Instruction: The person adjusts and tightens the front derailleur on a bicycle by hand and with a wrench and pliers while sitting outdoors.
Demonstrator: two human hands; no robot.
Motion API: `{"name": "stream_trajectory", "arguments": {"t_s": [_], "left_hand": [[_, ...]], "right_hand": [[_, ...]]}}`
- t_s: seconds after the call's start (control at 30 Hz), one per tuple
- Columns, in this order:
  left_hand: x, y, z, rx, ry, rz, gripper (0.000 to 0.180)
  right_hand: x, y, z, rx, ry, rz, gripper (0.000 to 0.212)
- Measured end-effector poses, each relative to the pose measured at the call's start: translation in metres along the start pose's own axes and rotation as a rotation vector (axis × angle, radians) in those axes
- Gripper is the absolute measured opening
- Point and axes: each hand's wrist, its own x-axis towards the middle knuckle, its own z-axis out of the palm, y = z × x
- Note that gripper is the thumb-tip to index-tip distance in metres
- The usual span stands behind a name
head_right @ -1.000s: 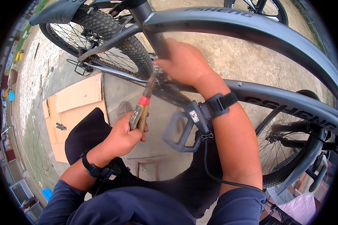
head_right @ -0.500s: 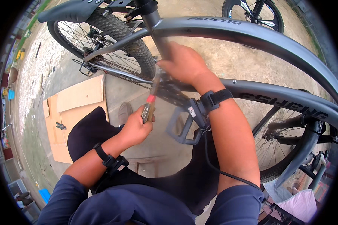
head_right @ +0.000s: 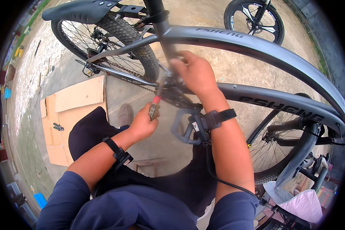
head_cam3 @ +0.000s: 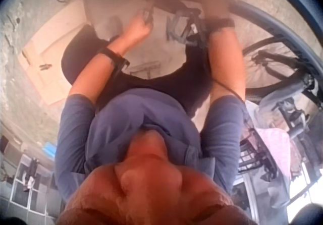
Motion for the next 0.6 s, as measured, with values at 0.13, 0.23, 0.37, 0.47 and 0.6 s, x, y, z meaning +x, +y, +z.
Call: {"name": "stream_trajectory", "arguments": {"t_s": [0.13,0.23,0.37,0.47,0.6], "left_hand": [[0.004,-0.007,0.005,-0.028,0.022,0.030,0.039],[0.000,0.003,0.023,-0.106,0.058,-0.029,0.038],[-0.007,0.017,0.028,-0.125,0.068,-0.043,0.036],[-0.005,0.011,0.033,-0.114,0.115,-0.004,0.035],[0.001,0.003,0.037,-0.122,0.139,0.014,0.035]], "right_hand": [[0.003,0.001,0.003,-0.183,0.055,-0.087,0.041],[0.004,-0.007,0.004,-0.193,0.004,0.000,0.042],[0.002,-0.001,0.009,-0.271,0.082,-0.076,0.038],[0.003,-0.005,0.008,-0.279,0.076,-0.091,0.038],[0.002,-0.009,0.007,-0.265,0.061,-0.051,0.037]]}}
